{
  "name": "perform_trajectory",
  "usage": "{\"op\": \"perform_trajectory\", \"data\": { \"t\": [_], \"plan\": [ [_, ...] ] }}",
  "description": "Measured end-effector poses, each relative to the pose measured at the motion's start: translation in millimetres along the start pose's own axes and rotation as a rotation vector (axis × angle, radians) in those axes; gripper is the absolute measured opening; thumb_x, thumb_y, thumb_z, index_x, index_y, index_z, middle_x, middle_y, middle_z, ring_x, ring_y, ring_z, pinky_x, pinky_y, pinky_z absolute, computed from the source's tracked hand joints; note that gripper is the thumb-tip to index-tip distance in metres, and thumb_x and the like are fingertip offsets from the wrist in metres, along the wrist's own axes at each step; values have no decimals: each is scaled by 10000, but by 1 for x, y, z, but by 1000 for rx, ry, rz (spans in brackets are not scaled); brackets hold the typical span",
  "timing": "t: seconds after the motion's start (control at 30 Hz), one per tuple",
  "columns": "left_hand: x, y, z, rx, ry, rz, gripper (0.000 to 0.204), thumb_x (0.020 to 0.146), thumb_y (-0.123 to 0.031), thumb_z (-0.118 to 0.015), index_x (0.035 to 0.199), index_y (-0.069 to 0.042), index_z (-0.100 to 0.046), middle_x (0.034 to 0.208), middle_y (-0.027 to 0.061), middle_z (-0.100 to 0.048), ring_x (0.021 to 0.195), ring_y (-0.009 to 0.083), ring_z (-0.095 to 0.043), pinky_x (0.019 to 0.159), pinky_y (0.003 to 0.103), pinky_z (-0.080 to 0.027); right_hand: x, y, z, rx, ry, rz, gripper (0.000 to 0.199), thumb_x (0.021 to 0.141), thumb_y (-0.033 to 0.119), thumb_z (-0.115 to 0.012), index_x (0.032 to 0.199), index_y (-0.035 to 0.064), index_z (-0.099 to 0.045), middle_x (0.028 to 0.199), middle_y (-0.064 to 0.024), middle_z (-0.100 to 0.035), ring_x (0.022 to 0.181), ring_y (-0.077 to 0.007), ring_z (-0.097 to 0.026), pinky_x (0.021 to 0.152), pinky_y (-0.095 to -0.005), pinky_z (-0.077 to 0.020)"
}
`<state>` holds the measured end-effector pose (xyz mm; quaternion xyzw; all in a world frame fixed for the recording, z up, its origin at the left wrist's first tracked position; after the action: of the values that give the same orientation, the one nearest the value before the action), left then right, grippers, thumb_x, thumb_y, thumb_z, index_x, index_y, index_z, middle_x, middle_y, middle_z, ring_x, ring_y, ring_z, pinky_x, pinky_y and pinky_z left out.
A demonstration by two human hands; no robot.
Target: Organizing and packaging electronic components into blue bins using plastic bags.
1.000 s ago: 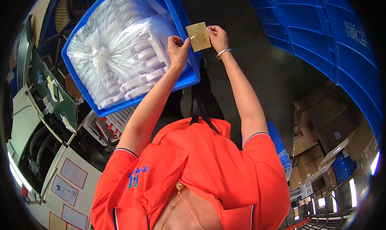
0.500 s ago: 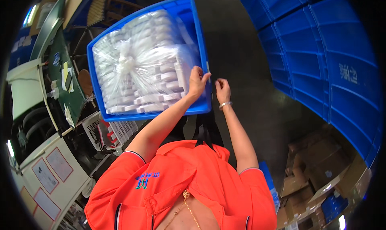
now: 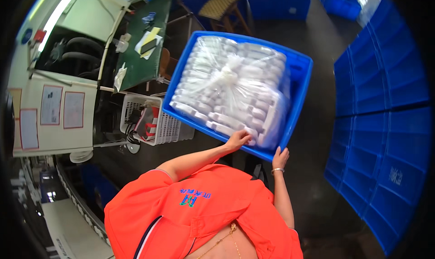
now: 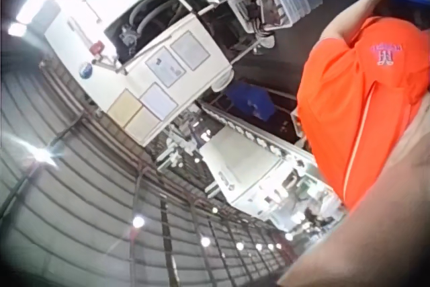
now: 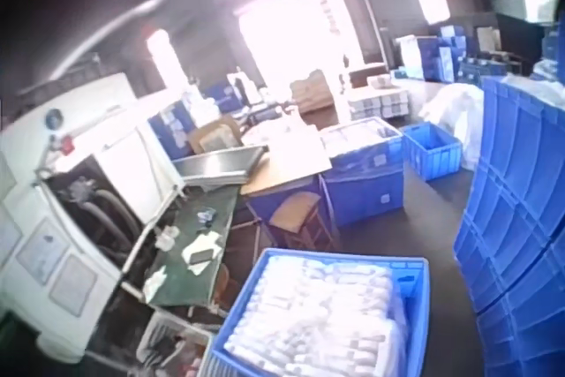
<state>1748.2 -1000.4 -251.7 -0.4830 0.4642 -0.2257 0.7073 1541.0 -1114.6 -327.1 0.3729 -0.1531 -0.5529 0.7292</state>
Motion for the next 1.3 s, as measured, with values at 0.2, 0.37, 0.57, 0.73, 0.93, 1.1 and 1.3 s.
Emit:
{"op": "perform_trajectory", "data": {
  "t": [0.2,0.37,0.57,0.73,0.93,1.1,1.3],
  "plan": [
    [-47,59,104,143,-285,-13,247,824,-213,-538,693,-14,-601,608,75,-599,559,147,-571,531,292,-452,-10,2,-25,-143,-196,95,292,844,187,-493,976,-70,-447,955,-261,-506,956,-405,-461,880,-450,-342],
    [-65,78,138,-57,-280,177,204,823,-194,-549,742,-16,-608,678,56,-624,598,124,-600,540,247,-471,-25,11,-11,-223,-152,-18,267,832,177,-503,970,-43,-439,965,-248,-527,957,-374,-489,891,-438,-350],
    [-46,76,198,59,-161,149,234,849,-222,-537,769,-12,-603,708,64,-625,605,127,-597,552,247,-472,-32,9,-26,-218,-263,-188,309,829,227,-530,977,-28,-437,945,-240,-547,927,-383,-517,858,-442,-380],
    [-41,77,241,114,-163,90,323,885,-264,-499,759,11,-615,704,84,-638,595,131,-608,540,264,-476,-64,-1,-48,-55,-488,-445,368,848,311,-522,951,-38,-464,905,-248,-565,883,-407,-534,806,-454,-408],
    [-40,82,230,48,-18,94,290,890,-232,-492,780,13,-600,724,81,-637,616,140,-613,551,256,-482,-131,-20,-78,7,-372,-525,347,835,315,-526,931,-17,-497,908,-243,-574,896,-403,-535,795,-461,-407],
    [-17,50,153,188,168,-27,275,888,-215,-485,806,25,-592,734,82,-632,635,151,-612,572,270,-482,-190,-87,-76,-103,-94,-578,302,753,282,-603,889,12,-590,929,-216,-603,948,-380,-540,840,-441,-418],
    [20,0,-13,92,224,-116,213,865,-198,-539,858,13,-570,765,100,-625,689,169,-611,618,277,-481,-177,-185,-3,-57,194,-571,256,740,274,-618,853,48,-660,897,-187,-635,886,-335,-604,783,-394,-475]
  ]
}}
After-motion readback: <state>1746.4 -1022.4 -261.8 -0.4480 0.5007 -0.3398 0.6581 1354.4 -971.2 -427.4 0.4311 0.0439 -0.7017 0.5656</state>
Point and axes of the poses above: each hand's wrist, its own x-axis towards the middle knuckle, its own z-axis out of the back of the hand, y = z × x, the point moved 2 cm from there along x, towards the middle knuckle
